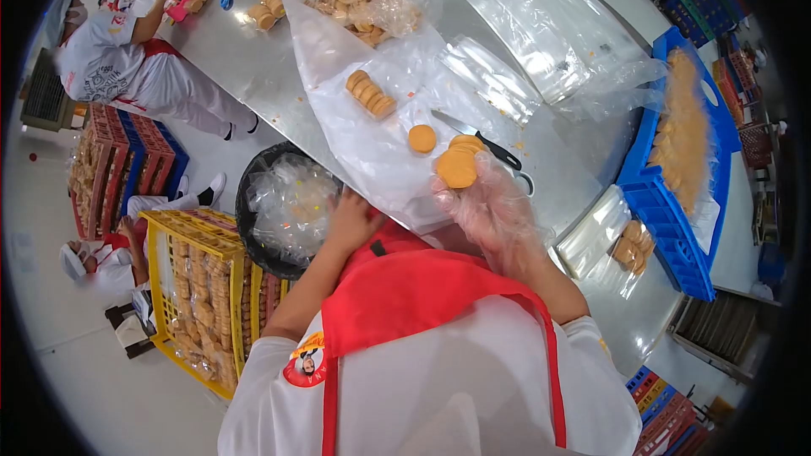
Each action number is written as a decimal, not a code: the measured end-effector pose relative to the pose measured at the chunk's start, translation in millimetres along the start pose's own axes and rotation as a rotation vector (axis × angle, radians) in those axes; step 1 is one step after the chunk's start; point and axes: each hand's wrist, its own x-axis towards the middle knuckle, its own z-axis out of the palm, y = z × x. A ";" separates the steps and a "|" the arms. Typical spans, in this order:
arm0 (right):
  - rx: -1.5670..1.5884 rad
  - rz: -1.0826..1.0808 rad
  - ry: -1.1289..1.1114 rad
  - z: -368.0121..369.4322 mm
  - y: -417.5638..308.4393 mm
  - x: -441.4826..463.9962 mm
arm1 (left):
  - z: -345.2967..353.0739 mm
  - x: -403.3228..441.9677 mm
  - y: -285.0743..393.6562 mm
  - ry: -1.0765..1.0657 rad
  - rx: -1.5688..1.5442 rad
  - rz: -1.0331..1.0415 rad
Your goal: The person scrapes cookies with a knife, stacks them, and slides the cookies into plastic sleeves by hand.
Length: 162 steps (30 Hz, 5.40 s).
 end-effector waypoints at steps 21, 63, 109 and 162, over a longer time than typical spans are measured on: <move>-0.777 0.144 -0.237 22.3 37.4 -26.3 | -76.7 -140.0 -22.6 0.282 -0.880 -0.884; -1.677 0.379 -0.265 43.5 222.6 -91.0 | 50.4 -329.8 -144.4 -0.558 -1.031 -0.177; -1.349 0.681 -0.265 -408.2 315.6 104.0 | 302.6 -234.1 -65.3 -0.191 -2.201 -1.194; -1.214 -1.099 0.059 -350.9 276.4 300.6 | 406.3 -264.3 -94.3 -0.312 -1.734 -1.159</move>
